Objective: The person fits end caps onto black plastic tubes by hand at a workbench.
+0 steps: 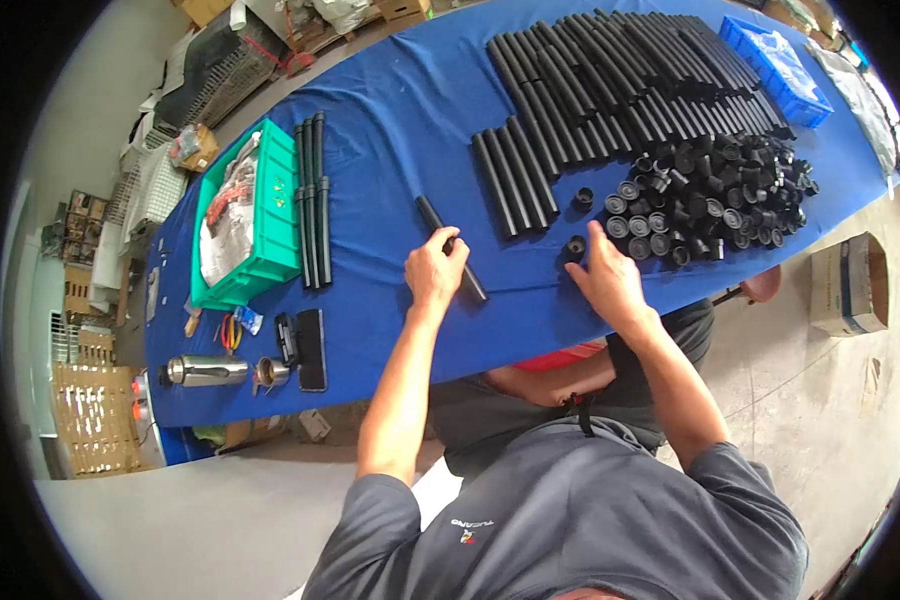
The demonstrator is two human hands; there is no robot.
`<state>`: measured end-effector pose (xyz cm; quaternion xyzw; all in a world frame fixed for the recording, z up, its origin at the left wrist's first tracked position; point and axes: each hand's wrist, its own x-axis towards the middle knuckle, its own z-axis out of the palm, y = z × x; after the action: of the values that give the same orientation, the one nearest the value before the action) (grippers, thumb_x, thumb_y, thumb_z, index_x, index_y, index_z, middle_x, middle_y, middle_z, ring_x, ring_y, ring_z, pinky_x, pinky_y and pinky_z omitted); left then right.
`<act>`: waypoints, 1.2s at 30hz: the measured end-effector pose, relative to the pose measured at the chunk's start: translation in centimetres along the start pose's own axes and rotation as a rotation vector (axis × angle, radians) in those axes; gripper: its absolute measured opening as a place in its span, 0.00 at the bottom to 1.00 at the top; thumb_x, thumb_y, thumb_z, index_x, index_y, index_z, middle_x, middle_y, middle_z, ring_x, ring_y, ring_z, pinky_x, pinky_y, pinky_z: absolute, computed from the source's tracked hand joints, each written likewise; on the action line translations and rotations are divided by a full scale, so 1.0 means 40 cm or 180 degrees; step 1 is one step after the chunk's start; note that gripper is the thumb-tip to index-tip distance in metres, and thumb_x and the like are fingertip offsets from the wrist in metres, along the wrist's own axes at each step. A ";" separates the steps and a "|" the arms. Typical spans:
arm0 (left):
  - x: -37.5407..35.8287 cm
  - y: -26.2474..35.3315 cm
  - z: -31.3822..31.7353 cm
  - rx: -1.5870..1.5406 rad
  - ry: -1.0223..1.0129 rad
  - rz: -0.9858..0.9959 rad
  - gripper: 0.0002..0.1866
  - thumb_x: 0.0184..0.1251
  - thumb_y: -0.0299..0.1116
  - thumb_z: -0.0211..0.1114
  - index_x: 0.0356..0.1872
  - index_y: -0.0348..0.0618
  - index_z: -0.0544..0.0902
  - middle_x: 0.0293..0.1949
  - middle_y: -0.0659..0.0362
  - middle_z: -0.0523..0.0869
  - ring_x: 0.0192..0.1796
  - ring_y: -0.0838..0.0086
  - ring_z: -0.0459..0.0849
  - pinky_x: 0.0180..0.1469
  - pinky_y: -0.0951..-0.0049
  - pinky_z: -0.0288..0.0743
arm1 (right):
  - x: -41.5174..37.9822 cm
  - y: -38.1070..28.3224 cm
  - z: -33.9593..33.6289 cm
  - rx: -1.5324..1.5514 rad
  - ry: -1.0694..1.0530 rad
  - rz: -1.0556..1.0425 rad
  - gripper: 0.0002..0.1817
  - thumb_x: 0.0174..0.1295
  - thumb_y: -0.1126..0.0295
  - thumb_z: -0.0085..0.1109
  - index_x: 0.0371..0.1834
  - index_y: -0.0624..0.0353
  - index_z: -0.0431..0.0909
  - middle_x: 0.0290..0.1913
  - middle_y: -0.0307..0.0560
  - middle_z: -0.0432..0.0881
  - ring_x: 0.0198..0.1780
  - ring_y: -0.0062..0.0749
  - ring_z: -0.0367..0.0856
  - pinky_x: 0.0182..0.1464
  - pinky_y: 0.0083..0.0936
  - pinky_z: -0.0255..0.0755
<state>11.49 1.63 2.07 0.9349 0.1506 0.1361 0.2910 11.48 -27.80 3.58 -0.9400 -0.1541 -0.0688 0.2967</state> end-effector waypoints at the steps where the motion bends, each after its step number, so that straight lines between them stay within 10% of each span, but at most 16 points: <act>1: -0.024 -0.012 -0.015 -0.0201 0.0294 0.0299 0.14 0.66 0.39 0.72 0.51 0.49 0.92 0.30 0.49 0.93 0.32 0.55 0.93 0.37 0.56 0.84 | -0.014 -0.006 -0.016 0.0218 -0.0114 0.0061 0.44 0.64 0.65 0.72 0.78 0.72 0.58 0.51 0.66 0.85 0.46 0.61 0.89 0.46 0.47 0.84; 5: -0.156 0.029 -0.103 -0.2020 0.0098 -0.0846 0.14 0.76 0.37 0.70 0.49 0.35 0.89 0.20 0.65 0.81 0.20 0.86 0.76 0.22 0.78 0.68 | -0.085 -0.086 -0.057 0.1370 -0.0926 -0.0338 0.41 0.62 0.67 0.74 0.79 0.56 0.66 0.45 0.55 0.85 0.43 0.48 0.87 0.47 0.40 0.83; 18: -0.287 0.104 -0.165 -0.1370 -0.0841 -0.1098 0.21 0.80 0.43 0.67 0.57 0.33 0.85 0.24 0.58 0.88 0.21 0.80 0.82 0.26 0.79 0.75 | -0.062 -0.092 0.064 0.3491 -0.1511 -0.0498 0.29 0.68 0.63 0.73 0.72 0.52 0.80 0.34 0.41 0.82 0.36 0.25 0.76 0.39 0.28 0.73; 25: -0.260 0.100 -0.162 0.0372 -0.0096 0.1691 0.35 0.53 0.27 0.82 0.65 0.37 0.81 0.53 0.49 0.87 0.56 0.54 0.85 0.56 0.58 0.81 | -0.063 -0.088 0.085 0.3781 -0.1114 -0.0051 0.22 0.65 0.62 0.76 0.59 0.59 0.86 0.37 0.44 0.87 0.36 0.25 0.79 0.40 0.28 0.74; 36: -0.256 0.063 -0.122 0.0050 -0.0320 0.1140 0.17 0.60 0.19 0.75 0.51 0.38 0.84 0.44 0.49 0.90 0.47 0.58 0.91 0.52 0.62 0.84 | -0.060 -0.086 0.079 0.3911 -0.1267 -0.0216 0.28 0.65 0.73 0.74 0.70 0.56 0.81 0.34 0.36 0.83 0.34 0.16 0.75 0.37 0.23 0.73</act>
<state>0.93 -1.59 5.73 0.9547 -0.0320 0.1377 0.2620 8.20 -23.88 2.34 -0.5883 -0.2471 0.1982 0.7440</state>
